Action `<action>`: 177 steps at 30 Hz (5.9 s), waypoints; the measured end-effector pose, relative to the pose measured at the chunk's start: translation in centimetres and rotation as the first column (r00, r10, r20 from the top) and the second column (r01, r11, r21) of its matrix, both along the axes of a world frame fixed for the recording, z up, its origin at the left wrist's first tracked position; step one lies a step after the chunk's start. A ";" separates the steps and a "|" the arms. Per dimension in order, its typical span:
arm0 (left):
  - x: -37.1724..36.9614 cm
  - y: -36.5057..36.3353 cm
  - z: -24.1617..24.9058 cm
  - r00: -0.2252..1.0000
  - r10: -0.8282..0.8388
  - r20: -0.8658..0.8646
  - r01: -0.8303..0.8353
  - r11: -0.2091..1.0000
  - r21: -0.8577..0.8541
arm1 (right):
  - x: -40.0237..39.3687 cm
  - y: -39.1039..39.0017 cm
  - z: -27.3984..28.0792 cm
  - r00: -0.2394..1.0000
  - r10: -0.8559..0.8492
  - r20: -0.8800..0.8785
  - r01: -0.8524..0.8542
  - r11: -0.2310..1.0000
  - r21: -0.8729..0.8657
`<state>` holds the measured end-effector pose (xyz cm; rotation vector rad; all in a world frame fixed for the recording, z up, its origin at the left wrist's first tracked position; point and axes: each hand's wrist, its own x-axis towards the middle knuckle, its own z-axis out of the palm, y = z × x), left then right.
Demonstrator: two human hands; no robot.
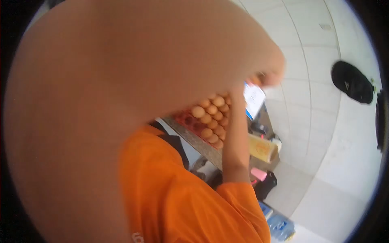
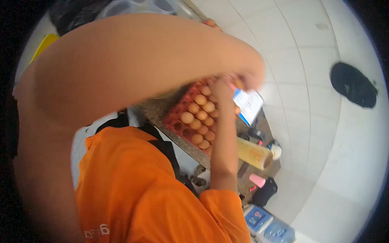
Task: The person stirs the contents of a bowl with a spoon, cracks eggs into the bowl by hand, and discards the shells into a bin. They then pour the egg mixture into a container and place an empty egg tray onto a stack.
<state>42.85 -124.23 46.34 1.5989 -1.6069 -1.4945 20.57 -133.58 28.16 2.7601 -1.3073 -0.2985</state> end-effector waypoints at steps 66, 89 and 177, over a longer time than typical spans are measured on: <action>17.2 27.5 -14.9 0.544 0.645 0.536 -0.281 0.743 -0.608 | -0.2 5.4 7.4 0.892 -0.442 0.096 0.395 0.866 0.307; 2.5 11.6 -14.6 0.305 0.645 -0.700 -0.510 0.732 0.452 | 9.6 18.4 4.1 0.283 0.078 0.956 -0.238 0.971 -0.009; 1.1 11.1 -14.2 0.264 0.529 -0.806 -0.425 0.814 0.395 | 8.4 17.7 6.2 0.196 0.021 0.980 -0.198 0.980 0.019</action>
